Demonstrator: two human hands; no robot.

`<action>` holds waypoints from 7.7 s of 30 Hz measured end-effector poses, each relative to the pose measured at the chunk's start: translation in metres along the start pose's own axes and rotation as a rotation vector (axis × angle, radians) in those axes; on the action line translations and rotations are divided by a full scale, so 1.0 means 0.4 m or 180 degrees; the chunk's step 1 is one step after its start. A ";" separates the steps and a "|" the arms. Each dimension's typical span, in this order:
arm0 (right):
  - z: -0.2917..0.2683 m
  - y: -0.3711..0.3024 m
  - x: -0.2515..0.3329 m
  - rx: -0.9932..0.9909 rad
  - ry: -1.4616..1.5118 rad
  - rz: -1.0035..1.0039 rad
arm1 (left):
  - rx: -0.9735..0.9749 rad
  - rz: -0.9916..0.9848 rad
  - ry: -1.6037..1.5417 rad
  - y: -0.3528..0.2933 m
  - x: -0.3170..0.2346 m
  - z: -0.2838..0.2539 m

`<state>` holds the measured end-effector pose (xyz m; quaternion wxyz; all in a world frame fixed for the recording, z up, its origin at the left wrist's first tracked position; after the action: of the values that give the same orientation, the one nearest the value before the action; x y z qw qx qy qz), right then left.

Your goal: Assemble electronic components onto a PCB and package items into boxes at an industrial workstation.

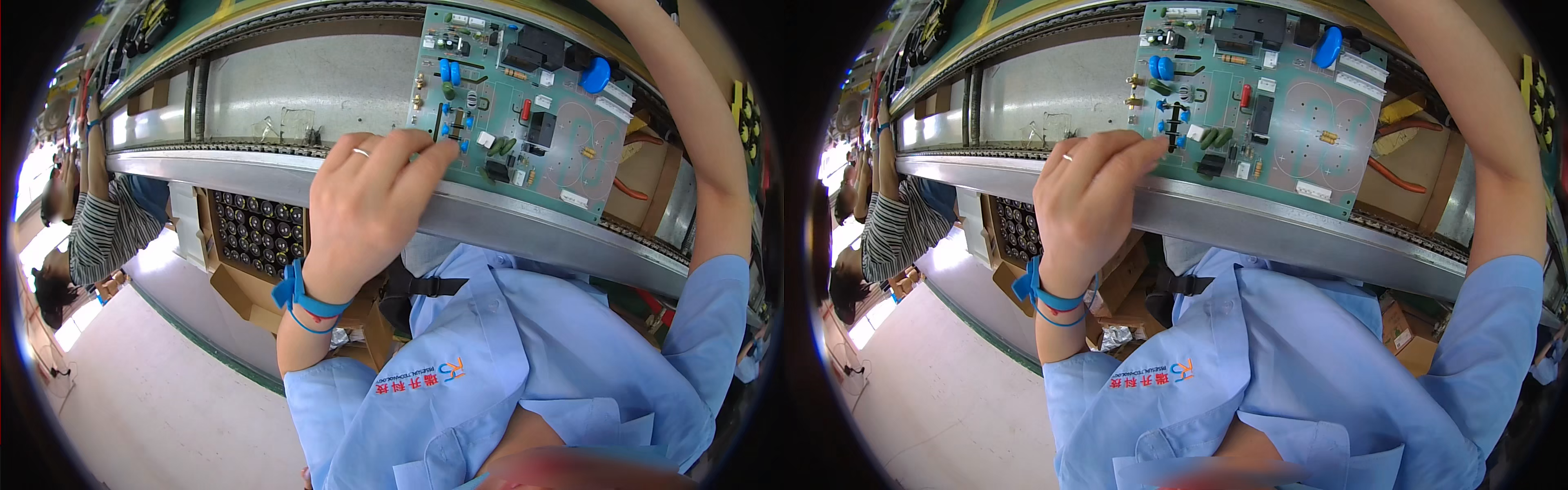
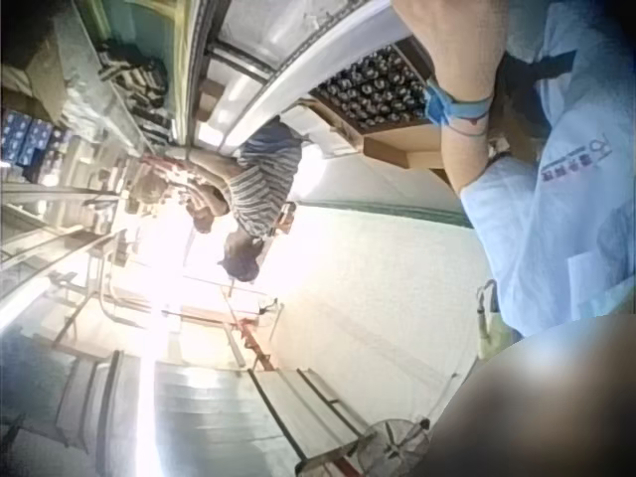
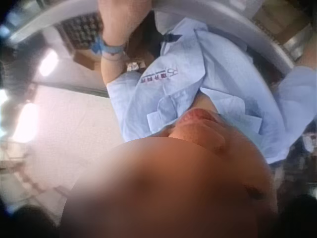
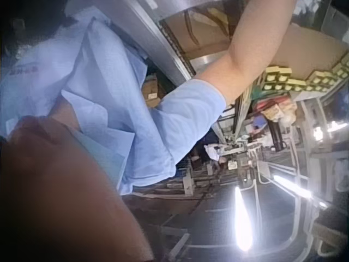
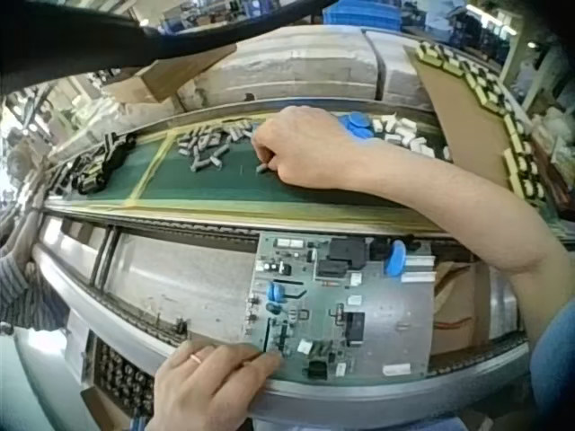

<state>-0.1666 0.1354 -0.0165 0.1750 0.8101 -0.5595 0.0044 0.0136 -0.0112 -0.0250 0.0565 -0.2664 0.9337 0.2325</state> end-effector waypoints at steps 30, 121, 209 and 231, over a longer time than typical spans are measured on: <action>-0.012 -0.229 0.199 0.1337 0.2152 -0.0822 | -0.0778 0.0026 -0.0148 -0.112 -0.024 0.010; -0.356 -0.638 -0.423 -0.0128 -0.1884 0.1099 | -0.1071 -0.0205 -0.0063 -0.117 -0.018 0.024; -0.082 -0.302 0.206 0.1371 0.0415 -0.0331 | -0.1740 -0.0197 -0.0049 -0.192 0.008 0.023; -0.211 -0.469 -0.007 0.1113 0.0896 0.0538 | 0.0968 -0.2475 0.1822 -0.785 0.431 0.034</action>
<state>0.0186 0.2209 0.0101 0.1074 0.7698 -0.5861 0.2287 0.0309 -0.3217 -0.2037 -0.0811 -0.6362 0.7668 -0.0267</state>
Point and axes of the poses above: each hand's wrist, its own y-axis towards the middle knuckle, its own z-axis out of the palm, x = y × z, the point moved 6 cm from there along y, towards the middle knuckle, and after that the axes turned 13 degrees about z, right-handed, at the moved point
